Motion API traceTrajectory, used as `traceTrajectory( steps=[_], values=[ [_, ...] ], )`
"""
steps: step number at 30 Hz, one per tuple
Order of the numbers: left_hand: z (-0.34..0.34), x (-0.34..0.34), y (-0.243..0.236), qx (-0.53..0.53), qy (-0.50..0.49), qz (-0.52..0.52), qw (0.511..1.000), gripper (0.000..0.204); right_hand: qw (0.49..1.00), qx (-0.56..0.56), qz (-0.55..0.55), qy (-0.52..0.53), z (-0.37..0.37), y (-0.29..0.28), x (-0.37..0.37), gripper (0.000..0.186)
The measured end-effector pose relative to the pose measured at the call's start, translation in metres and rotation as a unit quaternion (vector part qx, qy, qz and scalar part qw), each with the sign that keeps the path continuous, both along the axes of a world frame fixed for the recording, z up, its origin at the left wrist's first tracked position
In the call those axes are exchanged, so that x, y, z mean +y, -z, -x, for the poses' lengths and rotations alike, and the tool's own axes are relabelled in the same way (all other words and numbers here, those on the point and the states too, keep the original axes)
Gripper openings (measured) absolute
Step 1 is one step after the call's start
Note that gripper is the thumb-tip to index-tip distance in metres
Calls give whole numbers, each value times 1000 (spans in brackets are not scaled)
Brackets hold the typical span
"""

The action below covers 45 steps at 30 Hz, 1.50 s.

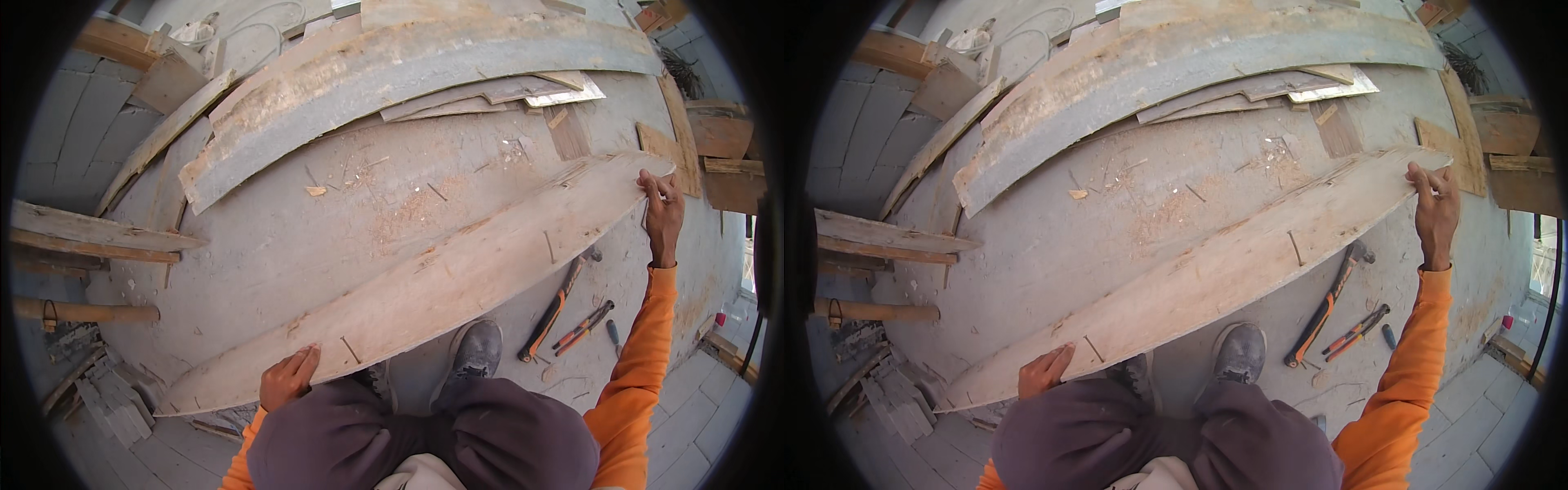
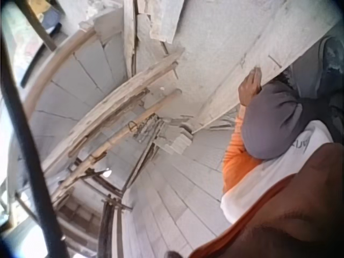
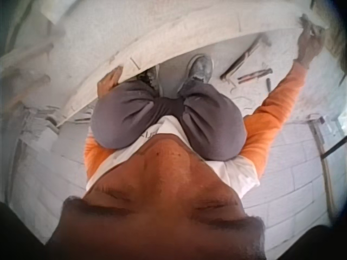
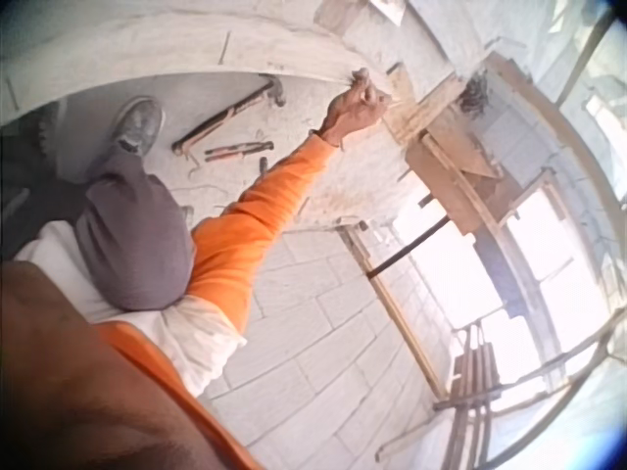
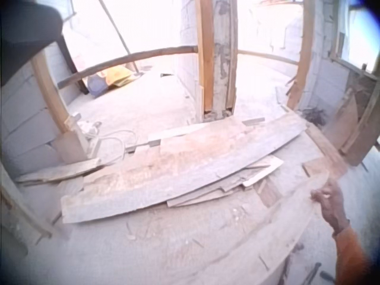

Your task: The person removes nails from a wooden plank using the claw of a hammer and a pair of pliers, working across the surface of the wood.

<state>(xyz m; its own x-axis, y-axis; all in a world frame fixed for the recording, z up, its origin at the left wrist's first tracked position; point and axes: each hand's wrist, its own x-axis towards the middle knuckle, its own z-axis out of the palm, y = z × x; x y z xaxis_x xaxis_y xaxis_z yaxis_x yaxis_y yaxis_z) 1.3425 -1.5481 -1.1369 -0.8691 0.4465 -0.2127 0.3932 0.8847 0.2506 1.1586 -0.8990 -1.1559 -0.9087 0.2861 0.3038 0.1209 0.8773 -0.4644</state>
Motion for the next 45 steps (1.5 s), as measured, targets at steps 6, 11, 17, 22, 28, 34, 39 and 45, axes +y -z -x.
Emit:
traceTrajectory(
  steps=[6,11,17,22,28,34,39,45],
  values=[
    [0,-1,0,-12,5,8,1000,42,1000,7,16,2,7,-1,-8,34],
    [3,0,-4,-16,-1,14,1000,41,994,3,-90,62,-7,-1,-11,35],
    [-1,1,3,-11,-6,16,1000,37,991,-14,-131,27,9,-14,-23,31],
    [0,1,2,-16,-7,18,1000,35,998,4,-56,-15,3,-9,4,27],
    [-2,-3,3,-16,-9,18,1000,36,998,30,-57,4,6,-7,-11,24],
    [-5,0,8,-20,2,8,1000,41,996,36,-82,-16,-2,-7,6,22],
    [-6,4,-2,5,8,4,1000,49,992,2,-123,-13,7,-2,5,22],
    [7,7,-26,12,-5,-24,1000,43,950,10,-297,-93,-8,12,58,27]
  ],
)
